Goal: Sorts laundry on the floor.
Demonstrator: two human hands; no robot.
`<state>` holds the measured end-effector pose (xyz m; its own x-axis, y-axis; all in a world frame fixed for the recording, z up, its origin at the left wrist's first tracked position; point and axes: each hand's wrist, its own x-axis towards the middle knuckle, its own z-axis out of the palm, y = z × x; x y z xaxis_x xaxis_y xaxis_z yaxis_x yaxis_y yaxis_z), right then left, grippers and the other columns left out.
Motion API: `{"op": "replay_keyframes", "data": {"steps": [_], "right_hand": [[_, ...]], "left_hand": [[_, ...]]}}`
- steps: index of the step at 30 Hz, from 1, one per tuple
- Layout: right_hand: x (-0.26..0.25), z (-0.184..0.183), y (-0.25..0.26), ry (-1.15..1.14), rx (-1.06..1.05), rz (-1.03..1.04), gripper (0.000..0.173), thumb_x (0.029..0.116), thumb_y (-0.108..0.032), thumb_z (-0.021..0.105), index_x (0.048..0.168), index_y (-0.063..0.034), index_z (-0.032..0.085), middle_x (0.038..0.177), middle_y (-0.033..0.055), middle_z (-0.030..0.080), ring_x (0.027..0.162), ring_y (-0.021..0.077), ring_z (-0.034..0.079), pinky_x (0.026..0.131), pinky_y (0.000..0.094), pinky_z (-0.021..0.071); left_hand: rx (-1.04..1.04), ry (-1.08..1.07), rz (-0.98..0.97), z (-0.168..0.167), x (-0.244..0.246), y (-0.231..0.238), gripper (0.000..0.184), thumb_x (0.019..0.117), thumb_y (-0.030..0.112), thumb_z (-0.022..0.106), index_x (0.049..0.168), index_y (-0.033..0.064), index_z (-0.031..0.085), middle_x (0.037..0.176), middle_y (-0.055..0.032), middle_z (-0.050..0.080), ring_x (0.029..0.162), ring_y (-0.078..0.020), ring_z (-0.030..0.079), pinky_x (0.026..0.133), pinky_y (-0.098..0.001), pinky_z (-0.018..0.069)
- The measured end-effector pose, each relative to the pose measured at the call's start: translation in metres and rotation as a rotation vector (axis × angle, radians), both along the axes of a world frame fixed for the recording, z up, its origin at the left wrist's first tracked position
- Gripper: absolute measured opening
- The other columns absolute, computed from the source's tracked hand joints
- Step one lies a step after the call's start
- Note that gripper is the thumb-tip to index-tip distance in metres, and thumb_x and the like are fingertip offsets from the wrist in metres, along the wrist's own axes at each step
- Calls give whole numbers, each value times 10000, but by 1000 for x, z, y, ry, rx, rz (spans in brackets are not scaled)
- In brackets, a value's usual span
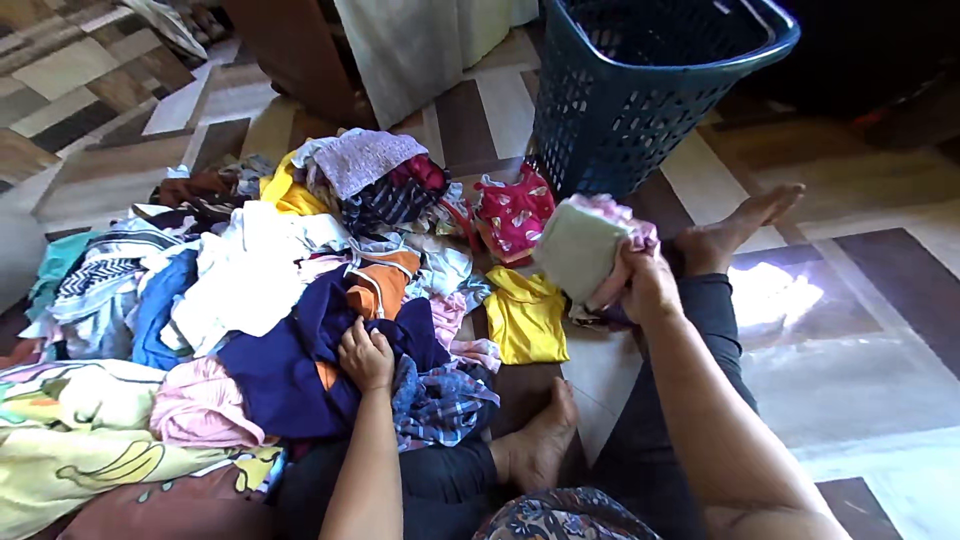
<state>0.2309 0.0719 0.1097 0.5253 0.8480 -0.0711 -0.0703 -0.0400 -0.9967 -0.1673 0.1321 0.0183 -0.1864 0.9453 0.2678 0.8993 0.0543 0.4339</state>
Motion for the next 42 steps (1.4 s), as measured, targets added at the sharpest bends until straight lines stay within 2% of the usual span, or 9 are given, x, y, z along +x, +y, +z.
{"op": "replay_keyframes", "data": {"steps": [4,7,11,14,22,27,32,37,42], "right_hand": [[4,30,50,-409,536,-134,429,1056,-167,451,1407,80,468,1288,47,607,1150,11,579,1012,231,486],[5,43,93,-833,701,-178,445,1016,-139,527,1373,126,550,1503,345,427,1439,369,419,1195,454,354],[-17,8,132,-1213,228,41,441,926,-121,655,1366,-151,659,1517,236,495,1410,493,424,1035,753,338],[-30,-39,152,-1149,-372,552,561,960,-167,667,1501,-249,543,1702,126,206,1518,562,95,1015,881,185],[-40,-28,193,-1061,-574,540,988,816,-626,761,1609,-204,352,1707,198,106,1495,604,81,1022,877,160],[-40,-35,201,-1133,-680,491,1242,708,-688,814,1643,-125,222,1679,305,29,1441,670,150,1015,870,195],[-51,-63,205,-1194,-709,418,1467,569,-577,943,1664,-147,66,1684,282,-88,1452,683,26,994,894,168],[-43,-68,204,-1118,-647,329,1228,725,-274,903,1658,-133,117,1676,310,21,1384,674,279,959,822,353],[12,-70,195,-884,-532,299,1039,836,-300,841,1617,-35,209,1556,365,328,1375,567,414,1056,734,394]], "left_hand": [[43,-22,-12,0,0,2,430,1025,168,451,1343,-85,594,1297,-347,600,1227,-530,563,1026,-642,414],[83,-15,-23,-3,0,3,439,1019,182,445,1327,-86,604,1270,-349,611,1195,-535,579,1003,-646,426],[157,7,-19,-9,-1,5,435,1001,178,444,1297,-85,624,1235,-332,637,1155,-525,606,970,-641,448],[158,21,-16,-14,-1,6,442,999,174,430,1307,-82,617,1238,-329,637,1149,-522,609,956,-638,452],[139,1,0,-13,1,10,451,992,176,427,1300,-96,613,1243,-344,626,1148,-539,602,956,-647,448],[98,-11,20,-8,3,11,445,995,172,428,1306,-89,609,1263,-345,615,1168,-545,585,963,-649,438],[104,-29,24,-8,3,13,430,992,163,435,1286,-88,623,1244,-342,623,1157,-535,592,965,-642,437],[118,-28,31,-9,2,14,436,985,175,431,1281,-77,629,1229,-328,633,1130,-521,607,938,-636,449],[124,-36,36,-9,3,15,430,980,172,434,1269,-76,635,1224,-321,637,1123,-518,610,928,-630,455]]}}
